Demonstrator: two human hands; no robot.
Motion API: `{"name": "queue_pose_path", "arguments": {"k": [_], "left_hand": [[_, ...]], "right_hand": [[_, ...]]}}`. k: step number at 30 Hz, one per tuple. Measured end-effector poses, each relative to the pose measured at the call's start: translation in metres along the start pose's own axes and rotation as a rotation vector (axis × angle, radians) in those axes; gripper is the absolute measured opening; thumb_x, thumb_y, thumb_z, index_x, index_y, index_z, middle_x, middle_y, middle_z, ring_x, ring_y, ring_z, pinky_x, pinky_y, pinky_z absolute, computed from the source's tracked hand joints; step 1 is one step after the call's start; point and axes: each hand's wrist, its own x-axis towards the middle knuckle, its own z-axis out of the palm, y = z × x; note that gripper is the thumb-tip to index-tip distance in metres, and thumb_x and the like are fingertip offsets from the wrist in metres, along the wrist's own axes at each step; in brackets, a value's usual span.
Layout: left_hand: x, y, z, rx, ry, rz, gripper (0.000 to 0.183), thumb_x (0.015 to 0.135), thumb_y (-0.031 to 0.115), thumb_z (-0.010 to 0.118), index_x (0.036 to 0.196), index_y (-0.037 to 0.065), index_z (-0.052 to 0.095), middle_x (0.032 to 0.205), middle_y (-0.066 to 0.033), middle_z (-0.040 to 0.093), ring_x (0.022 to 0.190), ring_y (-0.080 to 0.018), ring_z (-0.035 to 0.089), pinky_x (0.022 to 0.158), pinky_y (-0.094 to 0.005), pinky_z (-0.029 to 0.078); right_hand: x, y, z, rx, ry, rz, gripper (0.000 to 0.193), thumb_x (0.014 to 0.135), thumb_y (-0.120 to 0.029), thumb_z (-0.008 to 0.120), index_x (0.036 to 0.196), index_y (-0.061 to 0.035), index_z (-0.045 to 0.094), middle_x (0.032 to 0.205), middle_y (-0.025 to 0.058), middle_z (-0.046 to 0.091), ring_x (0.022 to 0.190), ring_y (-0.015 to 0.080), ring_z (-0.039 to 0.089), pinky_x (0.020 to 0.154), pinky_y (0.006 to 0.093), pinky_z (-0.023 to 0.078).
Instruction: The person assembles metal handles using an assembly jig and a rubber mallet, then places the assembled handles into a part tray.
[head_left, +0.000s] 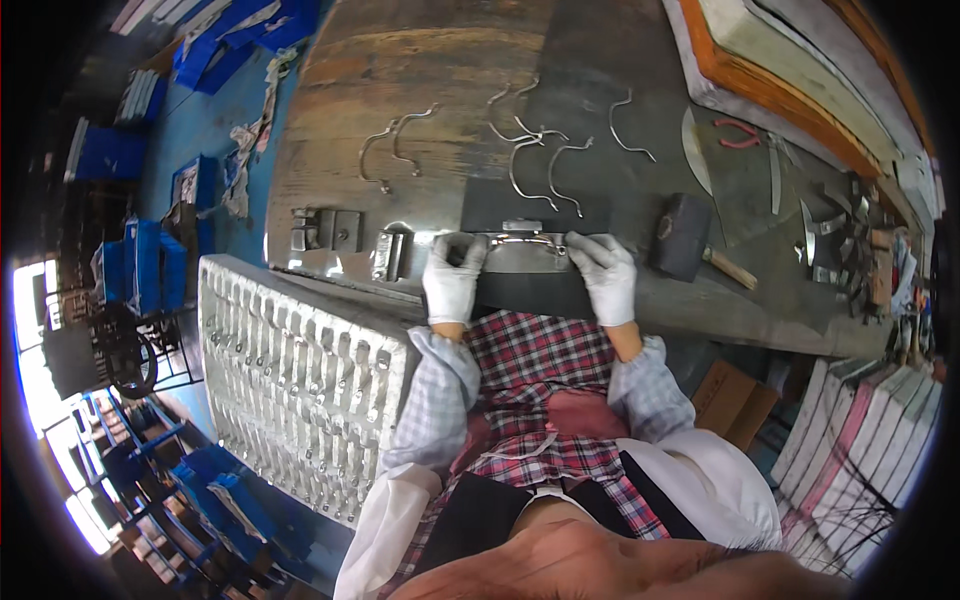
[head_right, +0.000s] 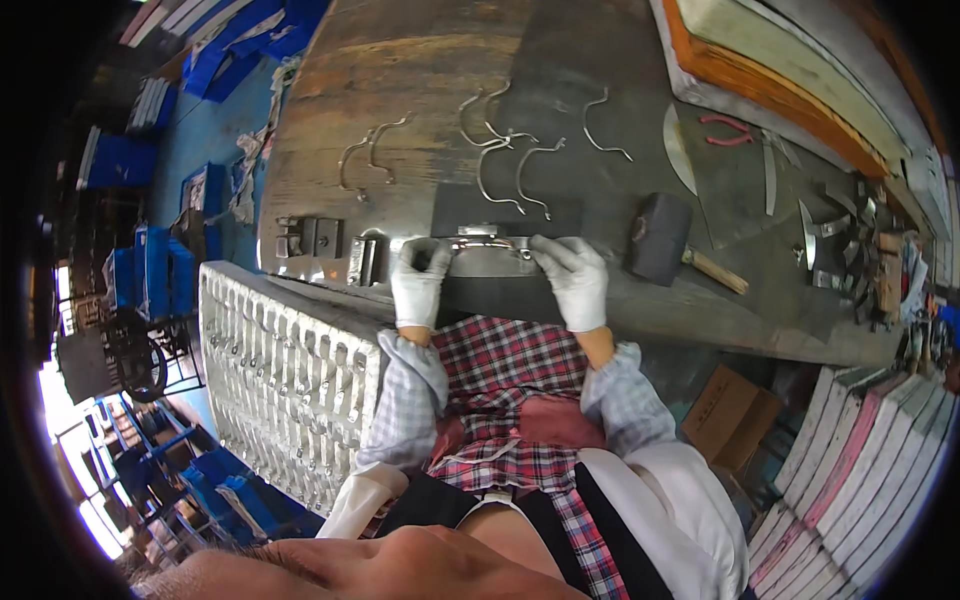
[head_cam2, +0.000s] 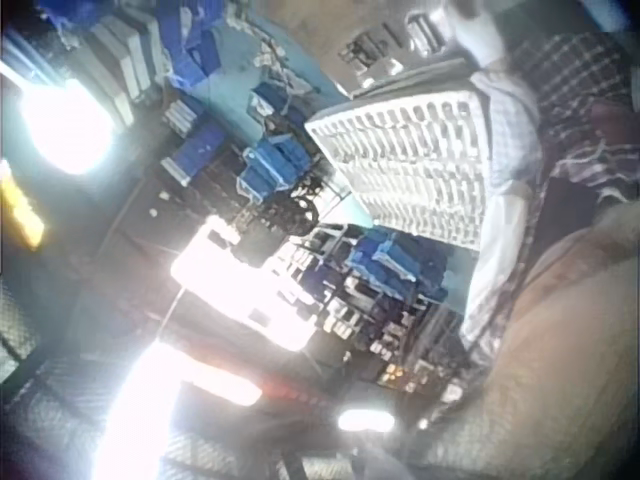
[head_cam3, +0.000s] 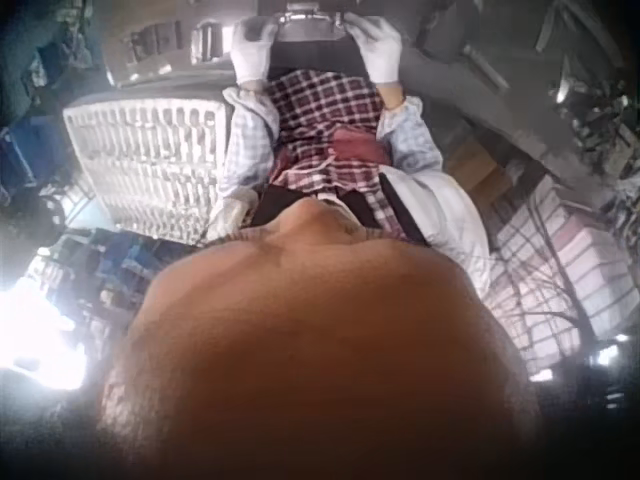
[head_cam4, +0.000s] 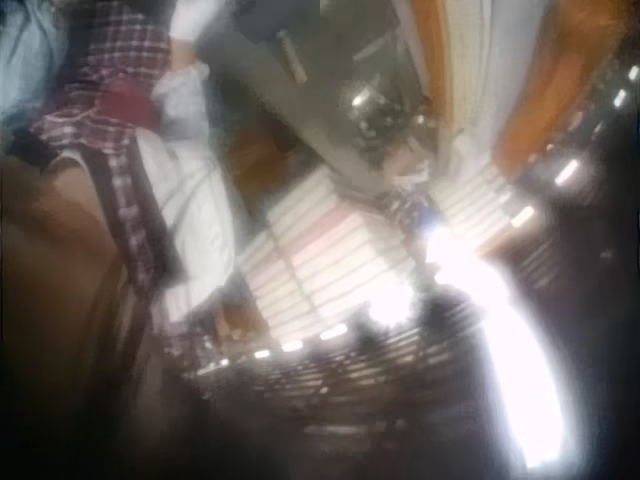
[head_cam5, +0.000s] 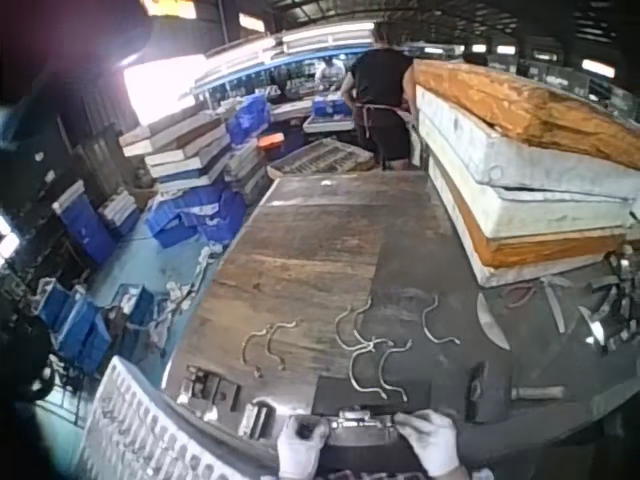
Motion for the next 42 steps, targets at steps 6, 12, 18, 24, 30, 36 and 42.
{"name": "queue_pose_path", "arguments": {"k": [6,12,18,24,30,36,42], "left_hand": [[0.003,-0.006,0.004,-0.188,-0.046,-0.034,0.016,0.082,0.014,0.073,0.087,0.005,0.061,0.074,0.0036,0.056,0.064,-0.005,0.046,0.06,-0.0212,0.042],[0.006,0.001,0.006,-0.097,-0.048,-0.006,0.014,0.083,0.012,0.071,0.091,0.005,0.061,0.079,0.0016,0.057,0.069,-0.007,0.049,0.065,-0.0223,0.044],[0.006,-0.001,0.002,0.037,-0.064,0.229,0.017,0.084,0.008,0.067,0.1,0.003,0.064,0.091,-0.0035,0.058,0.085,-0.0132,0.056,0.075,-0.0247,0.046],[0.01,-0.001,0.005,-0.015,-0.095,0.154,0.015,0.084,0.005,0.066,0.099,0.003,0.064,0.096,-0.0047,0.056,0.088,-0.0145,0.056,0.078,-0.0256,0.046],[0.005,-0.006,0.002,-0.112,-0.09,0.15,0.013,0.081,0.005,0.069,0.094,0.003,0.066,0.092,-0.0072,0.057,0.087,-0.019,0.057,0.076,-0.028,0.047],[-0.001,-0.003,0.002,0.084,-0.03,0.228,0.014,0.082,0.012,0.071,0.09,0.003,0.065,0.085,-0.0042,0.058,0.076,-0.0136,0.055,0.07,-0.0265,0.046],[0.006,-0.015,0.001,-0.022,-0.005,0.04,0.02,0.081,0.019,0.073,0.081,0.003,0.061,0.069,0.0024,0.054,0.061,-0.007,0.044,0.057,-0.0228,0.04]], "right_hand": [[0.002,0.006,0.002,-0.187,0.109,-0.239,0.015,0.074,-0.009,0.071,0.089,-0.01,0.069,0.075,0.0054,0.061,0.068,0.0249,0.058,0.061,0.0369,0.046],[0.006,-0.012,-0.027,0.16,-0.016,0.153,0.022,0.075,-0.007,0.068,0.097,-0.0087,0.069,0.092,0.0087,0.066,0.082,0.0223,0.064,0.076,0.0341,0.05],[0.005,0.028,-0.163,-0.857,0.114,0.15,0.051,0.064,-0.001,0.055,0.114,-0.0099,0.062,0.112,0.0134,0.062,0.107,0.0303,0.057,0.092,0.0385,0.044],[-0.016,-0.01,-0.117,0.742,-0.106,1.006,0.032,0.086,-0.042,0.059,0.08,-0.0113,0.054,0.053,-0.0051,0.037,0.036,0.0035,0.029,0.033,0.0197,0.019],[-0.052,-0.07,-0.063,-0.037,0.068,0.409,0.043,0.087,-0.038,0.062,0.067,-0.0025,0.051,0.053,0.013,0.052,0.041,0.0267,0.05,0.042,0.041,0.038],[-0.021,-0.049,-0.082,-0.494,-0.105,0.254,0.036,0.079,-0.031,0.067,0.107,-0.008,0.06,0.071,0.0158,0.065,0.07,0.0354,0.064,0.063,0.0433,0.05],[0.005,-0.014,-0.107,-1.005,0.252,-0.19,0.033,0.078,-0.021,0.066,0.11,-0.0183,0.062,0.098,0.005,0.06,0.088,0.0274,0.058,0.076,0.0396,0.046]]}}
